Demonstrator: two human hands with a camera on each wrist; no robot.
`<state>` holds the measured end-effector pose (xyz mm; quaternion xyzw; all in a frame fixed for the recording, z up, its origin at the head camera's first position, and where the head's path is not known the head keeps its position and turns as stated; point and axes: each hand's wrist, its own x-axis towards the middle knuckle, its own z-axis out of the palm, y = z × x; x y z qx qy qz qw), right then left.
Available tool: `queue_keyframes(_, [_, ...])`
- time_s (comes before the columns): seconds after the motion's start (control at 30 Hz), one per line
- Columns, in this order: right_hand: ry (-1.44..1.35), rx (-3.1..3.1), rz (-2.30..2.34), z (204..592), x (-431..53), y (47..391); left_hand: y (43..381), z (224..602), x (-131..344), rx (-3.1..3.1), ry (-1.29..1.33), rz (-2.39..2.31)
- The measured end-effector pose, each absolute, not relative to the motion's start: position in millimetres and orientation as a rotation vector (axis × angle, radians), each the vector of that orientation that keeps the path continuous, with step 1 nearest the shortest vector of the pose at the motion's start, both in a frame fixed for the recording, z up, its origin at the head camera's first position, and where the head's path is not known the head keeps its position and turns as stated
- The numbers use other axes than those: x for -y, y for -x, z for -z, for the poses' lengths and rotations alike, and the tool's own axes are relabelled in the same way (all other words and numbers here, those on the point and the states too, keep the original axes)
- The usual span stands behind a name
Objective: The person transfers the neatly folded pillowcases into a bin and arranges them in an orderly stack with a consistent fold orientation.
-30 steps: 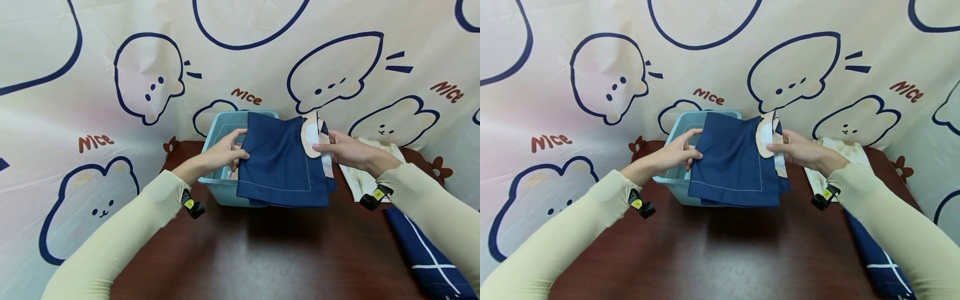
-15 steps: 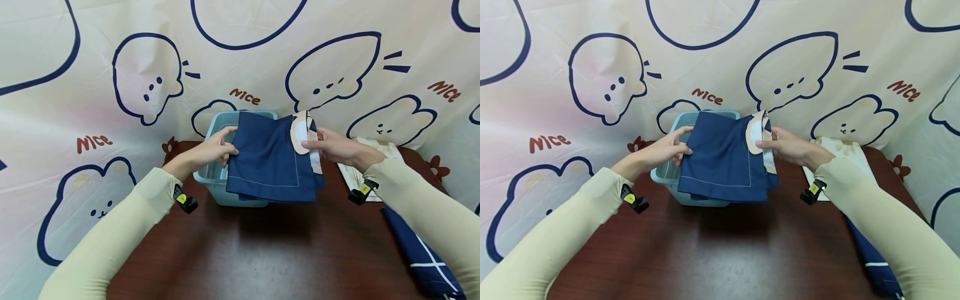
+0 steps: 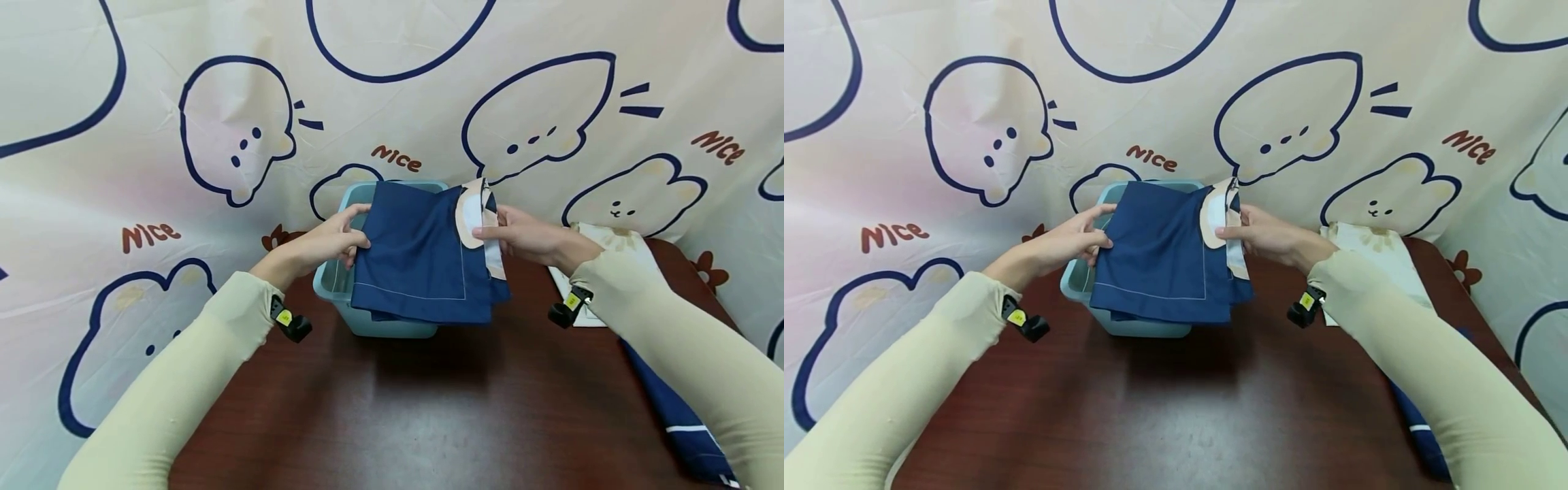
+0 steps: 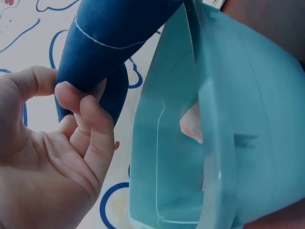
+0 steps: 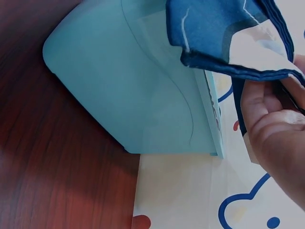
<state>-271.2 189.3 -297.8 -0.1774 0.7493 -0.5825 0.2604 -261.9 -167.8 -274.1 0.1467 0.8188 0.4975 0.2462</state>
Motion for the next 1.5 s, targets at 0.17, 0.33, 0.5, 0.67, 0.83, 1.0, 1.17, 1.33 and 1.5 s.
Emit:
queue_keyframes(0.17, [0.446, -2.066, 1.564, 299.8, -181.8, 274.9, 265.2, 274.5, 172.0, -2.247, -0.377, -1.354])
queue_keyframes(0.33, [0.446, -2.062, 1.595, 302.5, -175.3, 280.2, 270.2, 274.5, 176.0, -2.256, -0.368, -1.36])
queue_keyframes(0.5, [0.511, -2.008, 1.637, 304.0, -167.6, 286.0, 276.0, 274.4, 183.4, -2.27, -0.354, -1.367])
queue_keyframes(0.67, [0.513, -1.976, 1.677, 305.0, -158.2, 290.1, 280.8, 274.6, 191.9, -2.294, -0.339, -1.36])
queue_keyframes(0.83, [0.489, -1.968, 1.692, 304.6, -150.4, 292.7, 284.1, 273.3, 197.5, -2.32, -0.311, -1.334])
queue_keyframes(1.0, [0.485, -1.928, 1.727, 304.1, -144.8, 295.6, 286.6, 271.2, 201.3, -2.321, -0.294, -1.327])
queue_keyframes(1.17, [0.491, -1.893, 1.761, 302.5, -138.3, 299.3, 289.0, 267.3, 205.6, -2.326, -0.296, -1.312])
queue_keyframes(1.33, [0.459, -1.896, 1.773, 300.3, -131.8, 302.8, 291.8, 265.7, 209.8, -2.344, -0.274, -1.312])
queue_keyframes(1.5, [0.387, -1.936, 1.764, 299.1, -125.5, 305.6, 294.5, 267.1, 211.4, -2.377, -0.261, -1.318])
